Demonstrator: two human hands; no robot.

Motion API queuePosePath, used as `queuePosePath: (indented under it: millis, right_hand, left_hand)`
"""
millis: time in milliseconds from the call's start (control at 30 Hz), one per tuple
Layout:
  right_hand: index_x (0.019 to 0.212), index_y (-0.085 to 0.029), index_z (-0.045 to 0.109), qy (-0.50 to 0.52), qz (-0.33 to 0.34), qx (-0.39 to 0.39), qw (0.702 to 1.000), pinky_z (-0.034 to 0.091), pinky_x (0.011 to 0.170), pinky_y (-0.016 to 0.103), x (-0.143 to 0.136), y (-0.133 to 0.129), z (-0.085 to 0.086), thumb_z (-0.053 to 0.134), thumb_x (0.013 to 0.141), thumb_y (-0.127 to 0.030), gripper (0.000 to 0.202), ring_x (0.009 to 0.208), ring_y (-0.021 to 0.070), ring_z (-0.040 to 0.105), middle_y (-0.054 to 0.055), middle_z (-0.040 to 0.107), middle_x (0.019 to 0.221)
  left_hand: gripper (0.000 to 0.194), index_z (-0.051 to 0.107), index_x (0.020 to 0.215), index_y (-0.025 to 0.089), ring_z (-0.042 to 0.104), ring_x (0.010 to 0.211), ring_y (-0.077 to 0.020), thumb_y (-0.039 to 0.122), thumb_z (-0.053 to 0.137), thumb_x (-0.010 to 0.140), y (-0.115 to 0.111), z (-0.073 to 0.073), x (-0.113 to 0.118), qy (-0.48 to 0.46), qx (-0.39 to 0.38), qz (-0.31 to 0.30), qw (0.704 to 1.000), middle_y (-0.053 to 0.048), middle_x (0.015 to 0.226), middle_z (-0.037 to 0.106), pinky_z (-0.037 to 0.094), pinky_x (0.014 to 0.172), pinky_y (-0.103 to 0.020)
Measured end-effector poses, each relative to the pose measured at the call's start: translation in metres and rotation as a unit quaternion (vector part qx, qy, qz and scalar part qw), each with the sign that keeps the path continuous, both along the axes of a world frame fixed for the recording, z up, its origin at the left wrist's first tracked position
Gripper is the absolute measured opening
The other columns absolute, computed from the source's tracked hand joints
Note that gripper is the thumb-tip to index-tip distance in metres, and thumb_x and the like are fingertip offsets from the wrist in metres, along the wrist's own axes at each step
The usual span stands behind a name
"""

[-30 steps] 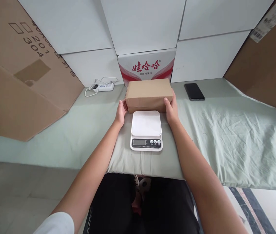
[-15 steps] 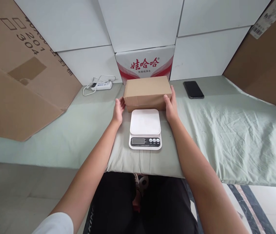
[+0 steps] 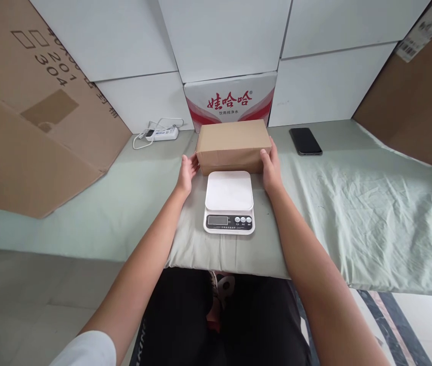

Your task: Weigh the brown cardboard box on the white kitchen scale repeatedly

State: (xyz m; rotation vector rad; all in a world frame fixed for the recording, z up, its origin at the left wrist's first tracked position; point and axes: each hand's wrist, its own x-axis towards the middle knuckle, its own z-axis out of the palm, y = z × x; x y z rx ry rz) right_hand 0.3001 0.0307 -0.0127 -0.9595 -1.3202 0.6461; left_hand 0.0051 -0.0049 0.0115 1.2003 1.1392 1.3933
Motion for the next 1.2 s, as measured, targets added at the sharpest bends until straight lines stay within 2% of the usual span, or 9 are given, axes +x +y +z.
queuePosePath:
  millis: [167,333,467,600,733,867,967,1067,1200]
  right_hand:
    - [0.149,-0.032,0.062,0.008,-0.006,-0.03,0.999,0.035,0.142,0.063,-0.01,-0.012,0.014,0.067,0.082,-0.087,0.086,0.163,0.0374,0.052,0.008,0.066,0.164]
    - [0.149,-0.035,0.063,-0.007,0.001,-0.02,1.0,0.028,0.146,0.061,-0.016,-0.015,0.024,0.065,0.078,-0.094,0.093,0.166,0.0371,0.047,0.006,0.064,0.164]
    - [0.16,-0.039,0.055,-0.015,0.041,0.013,0.999,0.026,0.148,0.056,-0.023,-0.027,0.045,0.064,0.08,-0.094,0.096,0.173,0.0337,0.037,0.002,0.056,0.173]
    - [0.166,-0.036,0.049,-0.034,0.029,0.047,0.998,0.02,0.148,0.06,-0.025,-0.062,0.062,0.061,0.086,-0.09,0.097,0.175,0.036,0.033,0.006,0.048,0.179]
    - [0.169,-0.036,0.048,-0.038,0.007,0.061,0.997,0.026,0.144,0.067,-0.016,-0.104,0.051,0.064,0.089,-0.085,0.095,0.169,0.0397,0.042,0.009,0.048,0.179]
    - [0.165,-0.034,0.053,-0.029,-0.006,0.062,0.998,0.03,0.142,0.068,-0.009,-0.129,0.034,0.063,0.092,-0.081,0.087,0.167,0.0408,0.046,0.011,0.054,0.174]
    - [0.162,-0.032,0.056,-0.017,-0.011,0.06,0.998,0.032,0.142,0.066,-0.01,-0.138,0.03,0.062,0.095,-0.078,0.081,0.165,0.0399,0.049,0.011,0.058,0.17]
    - [0.164,-0.033,0.054,-0.017,-0.02,0.043,0.999,0.033,0.142,0.064,-0.013,-0.14,0.029,0.061,0.096,-0.078,0.082,0.166,0.0379,0.049,0.01,0.059,0.171]
    - [0.163,-0.035,0.055,-0.02,-0.033,0.041,0.998,0.028,0.144,0.064,-0.012,-0.139,0.028,0.058,0.098,-0.077,0.078,0.166,0.0366,0.048,0.007,0.057,0.173]
  left_hand:
    - [0.094,0.068,0.153,0.024,0.048,0.169,-0.0322,0.092,0.033,0.098,0.002,-0.006,0.002,0.0,0.031,-0.027,0.999,-0.01,0.17,0.063,0.043,0.14,-0.047]
    - [0.097,0.072,0.146,0.023,0.052,0.166,-0.0365,0.099,0.042,0.092,0.007,-0.011,-0.002,0.014,0.072,-0.022,0.997,-0.014,0.162,0.07,0.044,0.139,-0.05]
    - [0.094,0.072,0.143,0.024,0.057,0.162,-0.0364,0.098,0.049,0.09,0.003,-0.003,-0.007,0.049,0.142,0.035,0.988,-0.015,0.155,0.074,0.045,0.136,-0.05]
    - [0.086,0.071,0.145,0.026,0.069,0.146,-0.0343,0.092,0.047,0.096,-0.027,0.011,-0.006,0.066,0.205,0.074,0.974,-0.013,0.146,0.078,0.055,0.123,-0.047]
    - [0.079,0.069,0.149,0.025,0.072,0.14,-0.0336,0.084,0.043,0.103,-0.081,0.008,0.001,0.06,0.223,0.071,0.97,-0.014,0.144,0.079,0.059,0.114,-0.045]
    - [0.078,0.067,0.153,0.025,0.066,0.151,-0.0355,0.081,0.045,0.104,-0.123,-0.003,0.005,0.043,0.203,0.027,0.978,-0.015,0.154,0.074,0.055,0.124,-0.048]
    - [0.082,0.065,0.155,0.025,0.062,0.156,-0.0367,0.084,0.045,0.102,-0.133,-0.007,0.006,0.034,0.185,0.029,0.982,-0.015,0.159,0.071,0.05,0.131,-0.051]
    - [0.081,0.065,0.155,0.028,0.06,0.158,-0.0364,0.084,0.043,0.102,-0.132,-0.008,0.006,0.027,0.169,0.034,0.985,-0.014,0.162,0.069,0.05,0.131,-0.052]
    - [0.081,0.065,0.156,0.028,0.058,0.159,-0.0356,0.085,0.043,0.102,-0.13,-0.007,0.006,0.036,0.164,0.036,0.985,-0.013,0.164,0.068,0.048,0.132,-0.051]
